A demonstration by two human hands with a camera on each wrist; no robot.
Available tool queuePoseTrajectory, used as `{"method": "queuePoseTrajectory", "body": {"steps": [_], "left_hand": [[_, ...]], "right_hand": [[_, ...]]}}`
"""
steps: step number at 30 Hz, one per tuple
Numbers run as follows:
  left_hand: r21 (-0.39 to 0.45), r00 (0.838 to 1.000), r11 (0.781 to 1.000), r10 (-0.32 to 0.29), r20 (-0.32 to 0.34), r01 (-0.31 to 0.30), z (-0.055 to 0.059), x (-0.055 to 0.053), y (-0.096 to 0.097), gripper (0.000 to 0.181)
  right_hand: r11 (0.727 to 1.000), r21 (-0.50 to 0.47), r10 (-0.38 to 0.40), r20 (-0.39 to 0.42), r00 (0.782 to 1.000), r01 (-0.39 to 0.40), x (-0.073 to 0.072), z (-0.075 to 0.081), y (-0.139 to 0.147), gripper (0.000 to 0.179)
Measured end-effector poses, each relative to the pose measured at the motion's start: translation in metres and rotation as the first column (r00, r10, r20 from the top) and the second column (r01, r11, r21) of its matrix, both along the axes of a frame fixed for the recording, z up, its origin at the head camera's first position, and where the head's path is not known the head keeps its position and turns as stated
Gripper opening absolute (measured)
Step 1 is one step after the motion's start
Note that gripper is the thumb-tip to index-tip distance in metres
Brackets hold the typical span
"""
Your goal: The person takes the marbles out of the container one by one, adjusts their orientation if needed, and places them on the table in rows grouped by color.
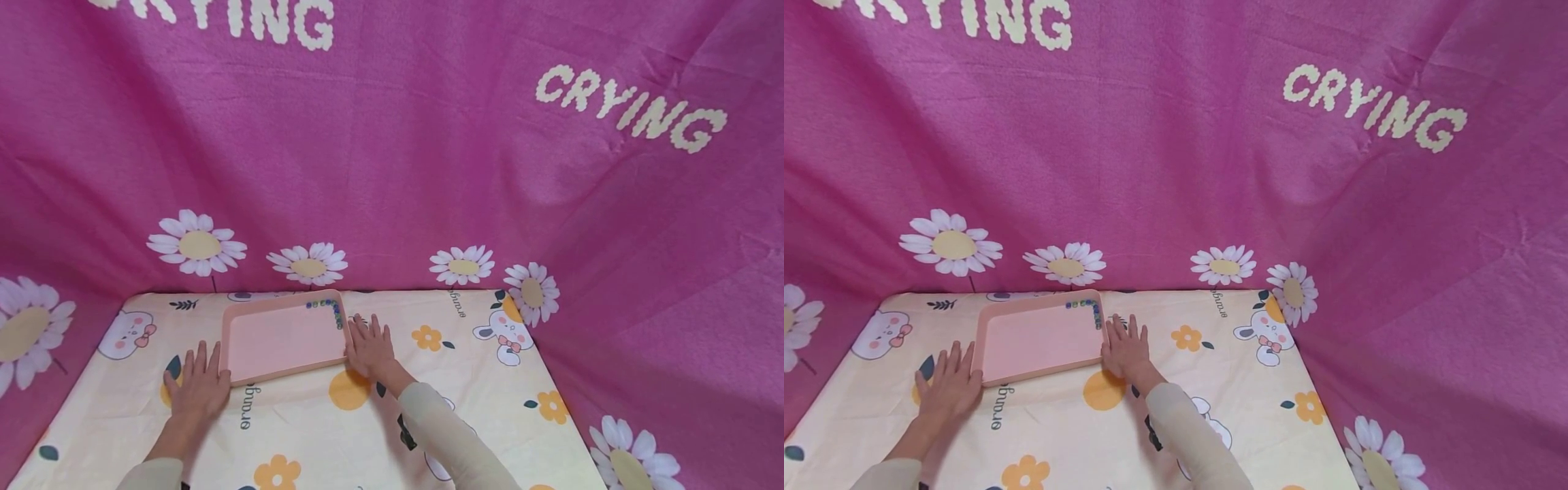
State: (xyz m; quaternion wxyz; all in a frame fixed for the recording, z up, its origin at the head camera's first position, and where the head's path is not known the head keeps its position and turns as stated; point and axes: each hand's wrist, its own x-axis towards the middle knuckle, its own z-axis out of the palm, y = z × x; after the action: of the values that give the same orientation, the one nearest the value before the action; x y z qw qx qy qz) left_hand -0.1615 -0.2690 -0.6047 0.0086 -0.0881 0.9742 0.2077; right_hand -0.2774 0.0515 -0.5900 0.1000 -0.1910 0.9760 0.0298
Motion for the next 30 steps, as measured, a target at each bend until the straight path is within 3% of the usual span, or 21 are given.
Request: {"method": "queuePoseTrajectory", "body": {"steps": [13, 30], "left_hand": [[0.021, 1.0, 1.0, -0.01, 0.025, 0.01, 0.0, -0.003, 0.007, 0.063], [0.052, 0.99, 0.994, -0.105, 0.092, 0.101, 0.005, -0.009, 0.011, 0.069]], "right_hand": [[1.0, 0.0, -0.011, -0.016, 1.0, 0.011, 0.0, -0.003, 0.007, 0.06], [0.999, -0.045, -0.027, -0.052, 0.998, 0.025, 0.001, -0.005, 0.027, 0.058]]}}
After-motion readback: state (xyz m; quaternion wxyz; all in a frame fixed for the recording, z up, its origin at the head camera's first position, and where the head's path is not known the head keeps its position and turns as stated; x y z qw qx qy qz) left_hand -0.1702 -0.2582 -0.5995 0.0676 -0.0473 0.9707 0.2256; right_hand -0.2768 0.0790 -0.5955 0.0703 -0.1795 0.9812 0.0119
